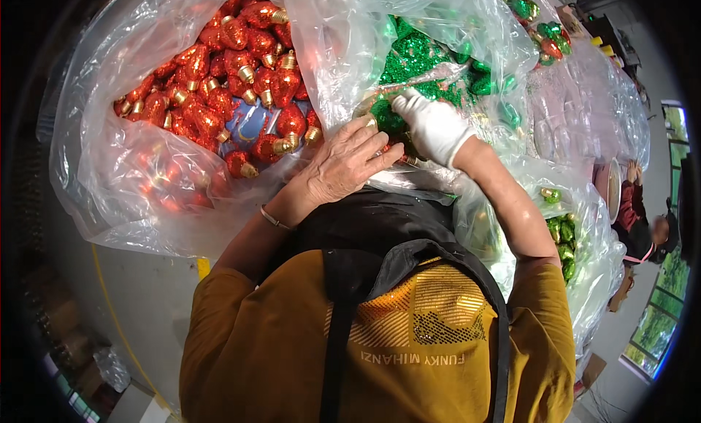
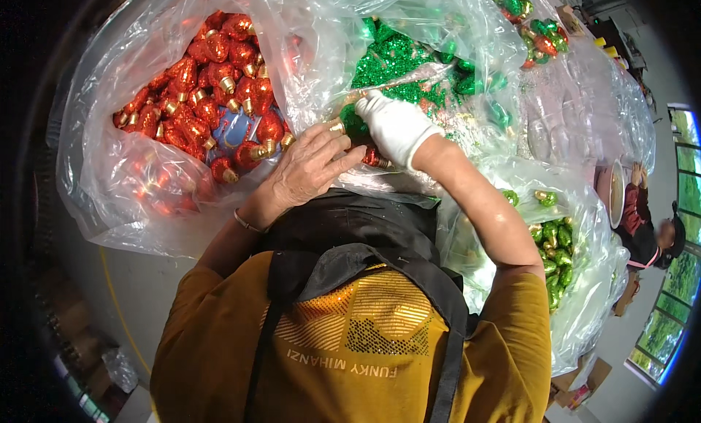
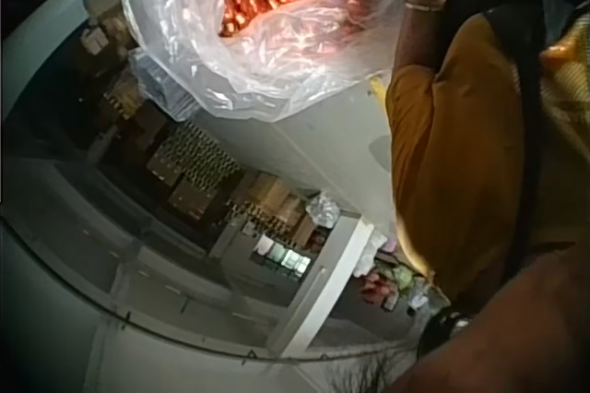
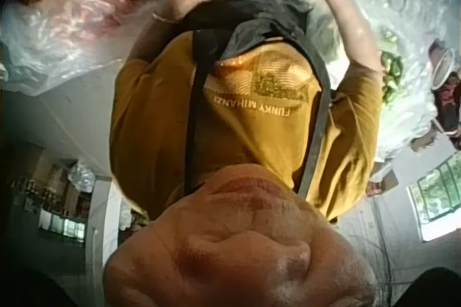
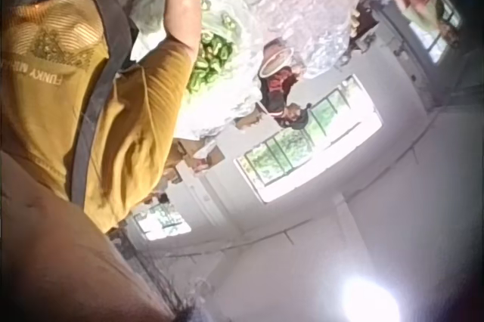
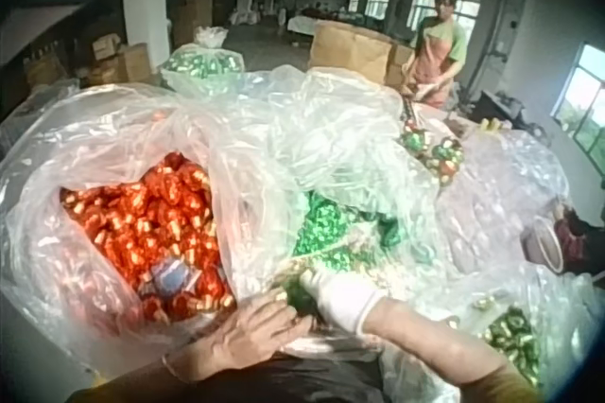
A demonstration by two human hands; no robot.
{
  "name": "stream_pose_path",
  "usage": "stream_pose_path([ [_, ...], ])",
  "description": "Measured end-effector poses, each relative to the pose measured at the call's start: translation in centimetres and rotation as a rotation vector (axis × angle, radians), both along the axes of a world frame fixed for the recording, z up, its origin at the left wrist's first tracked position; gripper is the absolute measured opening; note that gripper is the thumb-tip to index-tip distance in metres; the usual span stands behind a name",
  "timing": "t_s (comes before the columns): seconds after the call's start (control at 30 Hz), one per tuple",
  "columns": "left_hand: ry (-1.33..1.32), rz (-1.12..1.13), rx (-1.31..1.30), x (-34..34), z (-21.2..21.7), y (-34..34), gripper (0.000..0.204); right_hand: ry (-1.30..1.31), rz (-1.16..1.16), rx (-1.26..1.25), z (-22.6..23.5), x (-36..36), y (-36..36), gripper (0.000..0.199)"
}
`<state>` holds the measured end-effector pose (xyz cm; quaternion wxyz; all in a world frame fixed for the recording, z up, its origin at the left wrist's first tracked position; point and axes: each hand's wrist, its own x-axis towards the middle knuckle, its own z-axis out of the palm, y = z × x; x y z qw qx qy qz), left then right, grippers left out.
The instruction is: Sort and pack small festive ornaments into plastic bags on the floor.
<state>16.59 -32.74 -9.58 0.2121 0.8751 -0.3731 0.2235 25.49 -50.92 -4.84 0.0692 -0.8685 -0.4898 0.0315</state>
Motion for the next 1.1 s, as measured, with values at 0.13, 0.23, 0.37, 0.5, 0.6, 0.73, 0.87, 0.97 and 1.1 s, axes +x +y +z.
stream_pose_path([
  [0.13,0.189,-0.046,0.043,0.1,1.9,-0.2,0.032,0.110,-0.079,0.022,-0.9,0.7,-0.4,0.021],
  [0.23,0.337,-0.024,-0.117,0.9,4.1,-0.2,0.031,0.135,-0.104,-0.085,-0.6,0.5,0.1,0.020],
  [0.37,0.492,0.003,-0.111,2.8,7.2,0.5,0.035,0.159,-0.135,0.212,3.7,-1.2,-1.7,0.018],
  [0.5,0.457,-0.320,0.087,6.2,6.4,-0.6,0.041,0.311,-0.182,-0.270,2.9,-1.4,-2.0,0.012],
  [0.6,0.443,-0.358,0.260,9.6,2.7,-0.5,0.049,0.523,-0.178,-0.226,0.9,0.8,-0.2,0.017],
  [0.73,0.653,-0.207,0.286,10.0,3.7,-2.4,0.048,0.469,-0.258,-0.094,2.1,-0.3,-0.3,0.028],
  [0.87,0.637,-0.174,0.432,9.9,3.0,-3.1,0.045,0.357,-0.137,0.200,3.8,-3.1,-4.9,0.024],
  [0.97,0.652,-0.001,0.478,8.3,5.2,-2.8,0.043,0.358,-0.572,0.465,6.8,-5.8,-13.6,0.029],
  [1.1,0.504,0.004,0.017,6.0,4.6,-1.8,0.041,0.251,-1.264,-0.287,1.0,-3.2,-25.9,0.036],
])
